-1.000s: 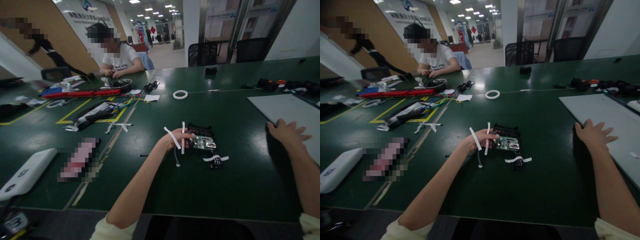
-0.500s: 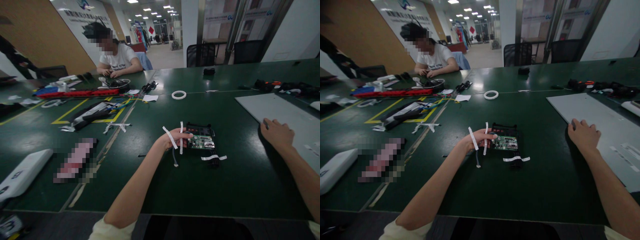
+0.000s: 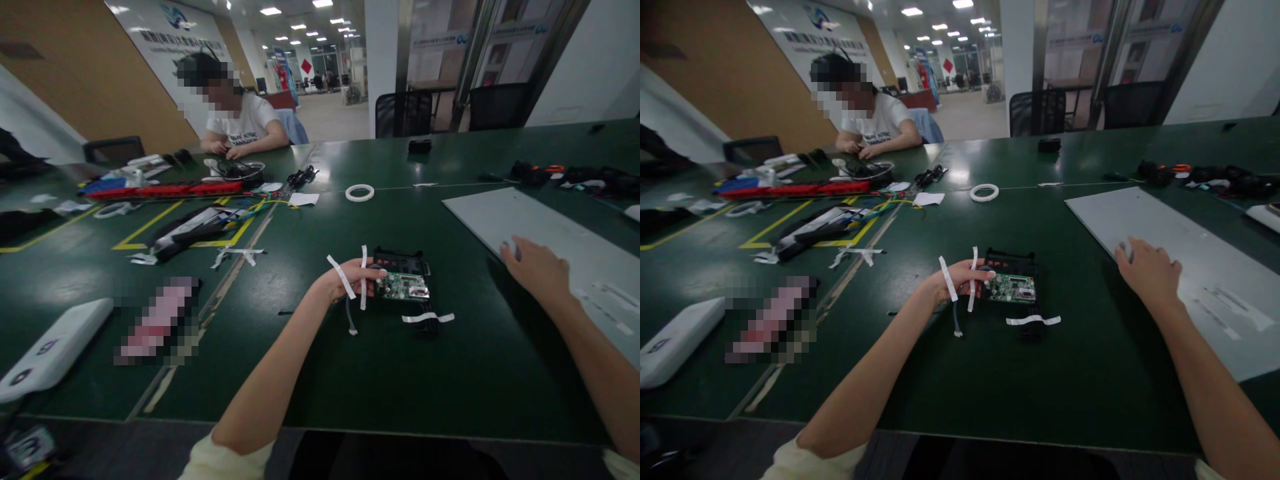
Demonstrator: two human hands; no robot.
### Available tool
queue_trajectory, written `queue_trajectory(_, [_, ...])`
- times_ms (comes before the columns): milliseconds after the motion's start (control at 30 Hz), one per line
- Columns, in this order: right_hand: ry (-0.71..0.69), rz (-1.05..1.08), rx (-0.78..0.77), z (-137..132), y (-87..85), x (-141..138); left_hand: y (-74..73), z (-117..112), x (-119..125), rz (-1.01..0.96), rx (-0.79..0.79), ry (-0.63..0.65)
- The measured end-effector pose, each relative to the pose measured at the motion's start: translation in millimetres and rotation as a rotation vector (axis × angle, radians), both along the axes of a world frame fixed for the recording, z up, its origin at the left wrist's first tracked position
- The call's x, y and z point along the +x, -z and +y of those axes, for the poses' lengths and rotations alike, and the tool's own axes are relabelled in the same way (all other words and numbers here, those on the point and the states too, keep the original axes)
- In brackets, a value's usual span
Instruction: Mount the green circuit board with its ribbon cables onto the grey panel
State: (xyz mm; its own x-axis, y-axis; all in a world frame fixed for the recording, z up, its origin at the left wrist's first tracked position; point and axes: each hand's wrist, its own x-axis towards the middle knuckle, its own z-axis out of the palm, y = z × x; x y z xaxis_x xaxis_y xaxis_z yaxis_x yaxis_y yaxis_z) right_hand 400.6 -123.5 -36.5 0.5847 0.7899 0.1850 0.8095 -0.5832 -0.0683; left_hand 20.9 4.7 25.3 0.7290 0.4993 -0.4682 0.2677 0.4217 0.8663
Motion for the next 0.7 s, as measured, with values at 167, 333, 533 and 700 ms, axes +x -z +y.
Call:
queue_trajectory(167, [0.161,0.07,-0.008,5.3,15.8,7.6,-3.0,0.0,-1.0,-0.005,-0.004,-0.002])
queue_trajectory(333, [0.07,0.06,-0.027,1.8,19.4,10.9,-12.5,3.5,-8.0,-0.034,-0.006,-0.073])
queue_trajectory(533, [-0.075,0.008,-0.055,0.7,13.2,-5.0,-24.2,3.7,-12.5,-0.053,0.003,-0.142])
queue_trajectory(700, [-0.226,-0.067,-0.059,5.4,10.0,-27.4,-29.0,-0.4,-11.2,-0.062,-0.01,-0.132])
